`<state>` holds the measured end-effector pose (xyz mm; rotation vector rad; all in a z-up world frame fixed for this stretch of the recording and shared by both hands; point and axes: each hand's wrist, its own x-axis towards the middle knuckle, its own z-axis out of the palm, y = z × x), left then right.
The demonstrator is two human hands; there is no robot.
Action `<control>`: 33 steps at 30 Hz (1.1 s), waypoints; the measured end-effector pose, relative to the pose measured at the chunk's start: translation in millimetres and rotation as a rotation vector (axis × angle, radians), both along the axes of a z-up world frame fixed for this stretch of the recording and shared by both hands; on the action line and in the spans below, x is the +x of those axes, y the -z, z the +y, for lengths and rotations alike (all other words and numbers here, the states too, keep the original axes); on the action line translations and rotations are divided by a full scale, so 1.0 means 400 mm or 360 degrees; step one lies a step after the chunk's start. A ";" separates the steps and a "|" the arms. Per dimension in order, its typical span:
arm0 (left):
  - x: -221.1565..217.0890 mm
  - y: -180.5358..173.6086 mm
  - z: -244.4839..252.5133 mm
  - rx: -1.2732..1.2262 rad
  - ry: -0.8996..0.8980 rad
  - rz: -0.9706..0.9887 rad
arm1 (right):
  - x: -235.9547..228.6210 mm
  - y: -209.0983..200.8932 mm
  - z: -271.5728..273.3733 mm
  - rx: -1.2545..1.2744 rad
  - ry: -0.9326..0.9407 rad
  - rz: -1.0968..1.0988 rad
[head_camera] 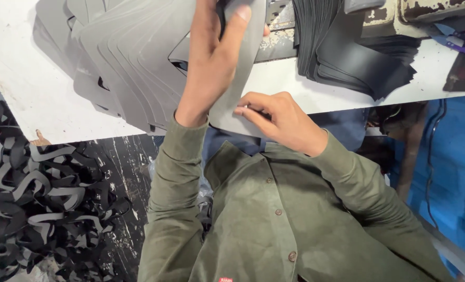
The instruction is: The person assembles and aligns synthetic leather shoe upper components using an assembly machine.
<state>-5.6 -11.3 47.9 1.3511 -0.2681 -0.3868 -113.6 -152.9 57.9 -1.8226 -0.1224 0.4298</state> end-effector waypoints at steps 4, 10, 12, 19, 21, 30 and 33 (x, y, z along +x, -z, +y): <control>0.014 0.006 -0.003 -0.0081 -0.0033 0.0003 | 0.006 -0.004 -0.005 -0.0074 0.0058 -0.0228; -0.003 -0.011 0.003 -0.0157 0.0052 -0.0250 | 0.015 -0.023 -0.020 -0.0088 0.0069 -0.0249; -0.004 0.007 0.004 -0.0178 0.0031 -0.0214 | 0.016 -0.029 -0.026 -0.0097 0.0053 -0.0289; -0.003 0.023 -0.028 -0.0082 -0.0143 -0.0085 | 0.041 -0.042 -0.082 -0.0185 -0.0016 -0.0471; -0.016 0.023 -0.022 0.0025 -0.0161 -0.0208 | 0.055 -0.057 -0.103 -0.0122 -0.0033 -0.0476; -0.129 -0.056 -0.026 0.0518 -0.0360 -0.0338 | 0.122 -0.112 -0.151 -0.0387 -0.0112 -0.0546; -0.170 -0.045 -0.029 0.0541 -0.0407 -0.0398 | 0.139 -0.129 -0.153 -0.0489 -0.0095 -0.0734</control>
